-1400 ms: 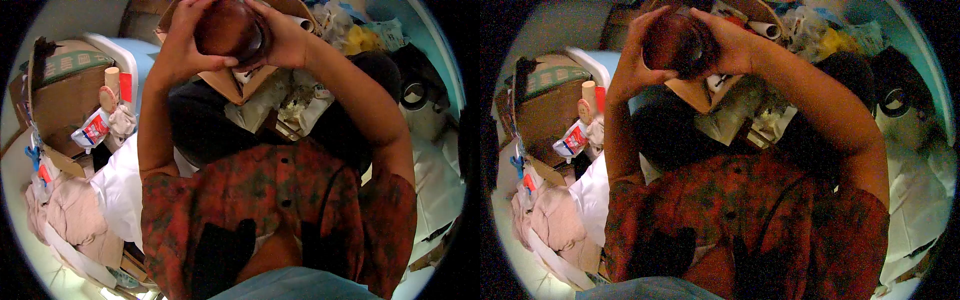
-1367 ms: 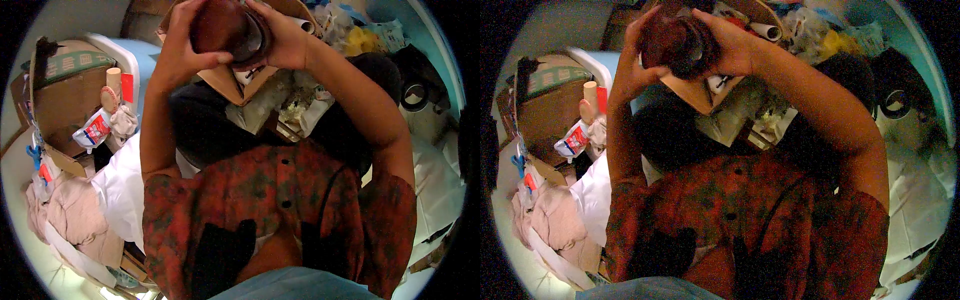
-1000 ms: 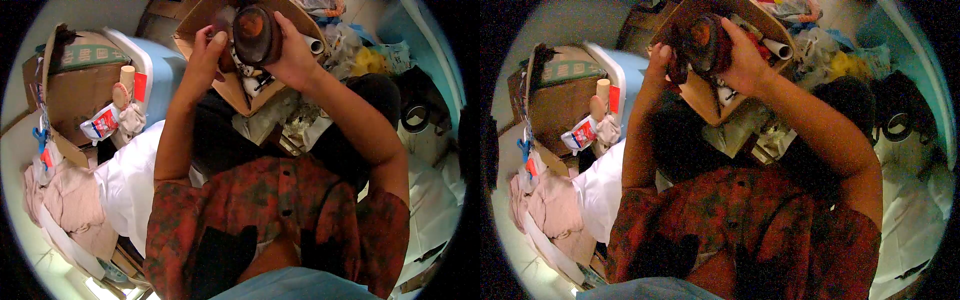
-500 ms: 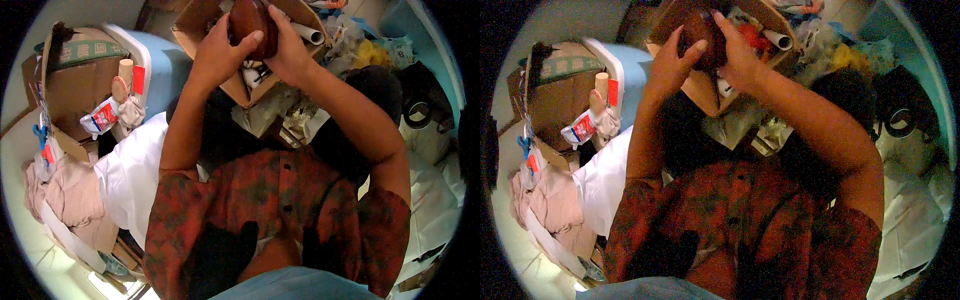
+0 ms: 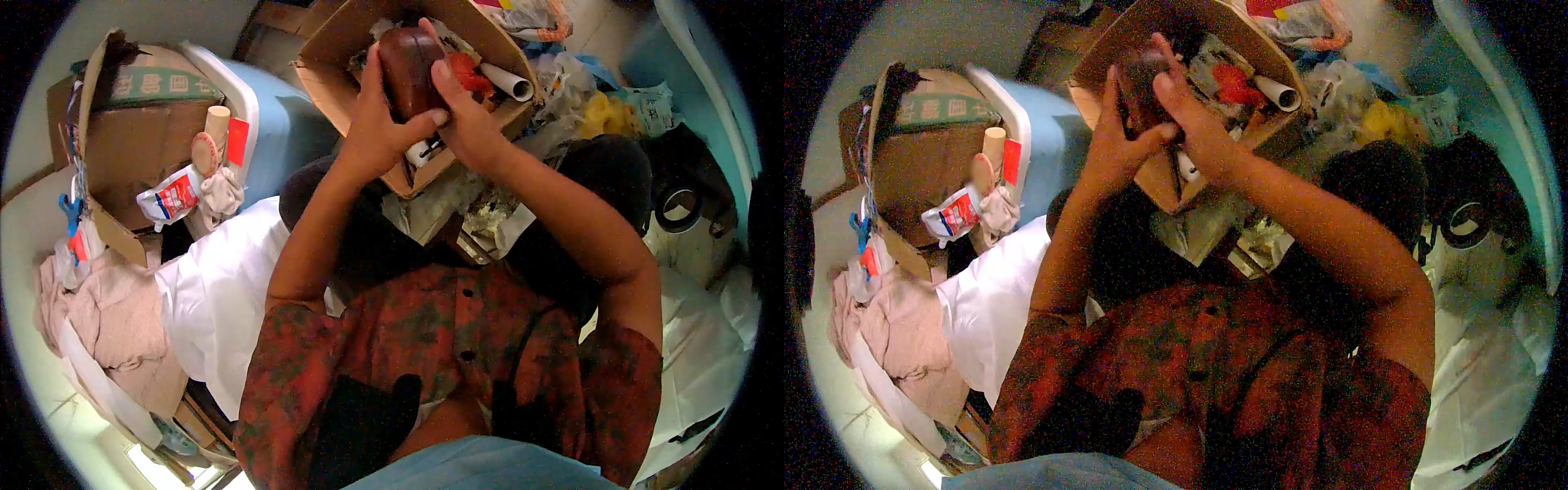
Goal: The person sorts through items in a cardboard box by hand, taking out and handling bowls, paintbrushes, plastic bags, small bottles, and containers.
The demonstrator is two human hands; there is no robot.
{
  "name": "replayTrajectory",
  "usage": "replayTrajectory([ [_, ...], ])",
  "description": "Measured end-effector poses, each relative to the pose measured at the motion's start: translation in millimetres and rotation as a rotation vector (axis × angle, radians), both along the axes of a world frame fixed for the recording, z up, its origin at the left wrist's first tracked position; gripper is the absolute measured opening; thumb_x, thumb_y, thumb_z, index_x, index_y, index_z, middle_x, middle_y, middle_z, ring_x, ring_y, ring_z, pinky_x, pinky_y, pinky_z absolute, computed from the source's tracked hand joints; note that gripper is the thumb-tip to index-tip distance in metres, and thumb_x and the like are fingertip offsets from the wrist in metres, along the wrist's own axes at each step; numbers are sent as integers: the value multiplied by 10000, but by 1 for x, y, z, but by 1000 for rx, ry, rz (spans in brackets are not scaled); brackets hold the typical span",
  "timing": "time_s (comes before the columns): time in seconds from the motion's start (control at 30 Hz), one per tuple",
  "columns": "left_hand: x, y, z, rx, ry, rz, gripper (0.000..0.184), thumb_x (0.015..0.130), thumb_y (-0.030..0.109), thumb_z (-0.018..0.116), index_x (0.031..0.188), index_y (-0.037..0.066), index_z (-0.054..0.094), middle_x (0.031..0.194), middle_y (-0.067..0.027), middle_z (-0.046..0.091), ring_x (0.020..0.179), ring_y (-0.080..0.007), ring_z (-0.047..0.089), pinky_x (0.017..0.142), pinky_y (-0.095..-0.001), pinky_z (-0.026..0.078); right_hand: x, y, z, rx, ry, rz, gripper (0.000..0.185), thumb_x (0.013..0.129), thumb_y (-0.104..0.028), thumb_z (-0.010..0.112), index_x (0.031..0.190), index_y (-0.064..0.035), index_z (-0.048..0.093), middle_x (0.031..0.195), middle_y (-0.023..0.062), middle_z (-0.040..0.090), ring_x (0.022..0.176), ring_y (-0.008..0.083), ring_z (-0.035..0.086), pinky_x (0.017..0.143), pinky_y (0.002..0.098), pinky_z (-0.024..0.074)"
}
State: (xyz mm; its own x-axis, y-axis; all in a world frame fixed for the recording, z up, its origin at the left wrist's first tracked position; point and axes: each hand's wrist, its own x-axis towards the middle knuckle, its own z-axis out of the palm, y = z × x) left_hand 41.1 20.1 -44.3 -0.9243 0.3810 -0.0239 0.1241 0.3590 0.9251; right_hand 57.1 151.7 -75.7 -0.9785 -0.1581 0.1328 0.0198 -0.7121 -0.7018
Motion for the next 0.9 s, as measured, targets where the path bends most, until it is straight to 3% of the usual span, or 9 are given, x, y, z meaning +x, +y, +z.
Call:
replayTrajectory([
  [0.13, 4, 3, 4, 5, 76, 63, 1080, 572, 222, 786, 1368, 15, 87, 1284, -214, 347, 1185, -298, 399, 968, -377, 356, 2, 4, 8, 133, 88, 33, 600, 939, -359, 383, 1430, -201, 77, 1392, 108, 282, 1265, 220, 296, 1041, 311, 235],
  [0.33, -6, -1, 5, -479, 603, 55, 1082, 516, 205, 789, 1371, 54, 144, 1292, -214, 309, 1185, -373, 347, 986, -418, 326, -2, 8, 7, 531, -9, -101, 533, 808, -377, 621, 1198, -37, 489, 1088, 101, 570, 990, 202, 547, 874, 301, 423],
  [0.43, -9, -1, -12, -548, 545, -12, 1083, 511, 222, 794, 1373, 54, 160, 1302, -224, 297, 1208, -394, 306, 1011, -431, 289, -2, 8, -4, 364, -275, -94, 477, 748, -374, 681, 1034, -8, 571, 919, 62, 618, 845, 170, 589, 750, 302, 477],
  [0.47, -17, -8, -20, -518, 581, -93, 1114, 508, 292, 807, 1380, 55, 156, 1315, -230, 281, 1219, -403, 293, 1020, -431, 276, -2, 10, 0, 299, -405, 1, 520, 786, -325, 650, 1181, -37, 474, 1086, 63, 553, 966, 177, 550, 803, 322, 450],
  [0.53, -14, -16, -19, -259, 305, -23, 1119, 576, 427, 793, 1383, 19, 133, 1319, -241, 287, 1239, -361, 291, 1037, -421, 248, -9, 2, 4, 99, -358, -14, 503, 806, -325, 623, 1189, -40, 466, 1102, 76, 547, 961, 181, 553, 808, 324, 454],
  [0.57, -16, -23, -33, -160, 152, 59, 1085, 623, 446, 773, 1371, -20, 140, 1267, -215, 373, 1186, -325, 382, 1016, -397, 295, -11, 8, 0, 83, -404, 36, 503, 815, -326, 609, 1198, -38, 456, 1125, 78, 534, 994, 185, 538, 844, 328, 439],
  [0.6, -14, -22, -29, 177, -225, 178, 926, 683, 396, 752, 1323, -36, 241, 1202, -159, 454, 1102, -288, 477, 941, -380, 398, -12, 12, -3, 69, -454, 75, 503, 825, -327, 595, 1207, -36, 446, 1147, 80, 521, 1027, 188, 523, 881, 332, 425],
  [0.7, -9, -34, -32, 650, -645, 171, 688, 751, 310, 714, 1240, -15, 355, 1148, -117, 502, 1049, -243, 519, 851, -355, 469, -10, 7, 7, 215, -394, 59, 525, 832, -333, 583, 1228, -30, 421, 1185, 72, 497, 1097, 198, 476, 944, 356, 372],
  [0.9, 3, -77, -18, 852, -566, 424, 493, 757, 203, 704, 1149, 32, 460, 1098, -70, 541, 1033, -217, 523, 851, -384, 475, -16, 3, -8, 362, -322, 230, 491, 873, -354, 519, 1254, -61, 419, 1119, 26, 516, 999, 141, 476, 835, 293, 375],
])
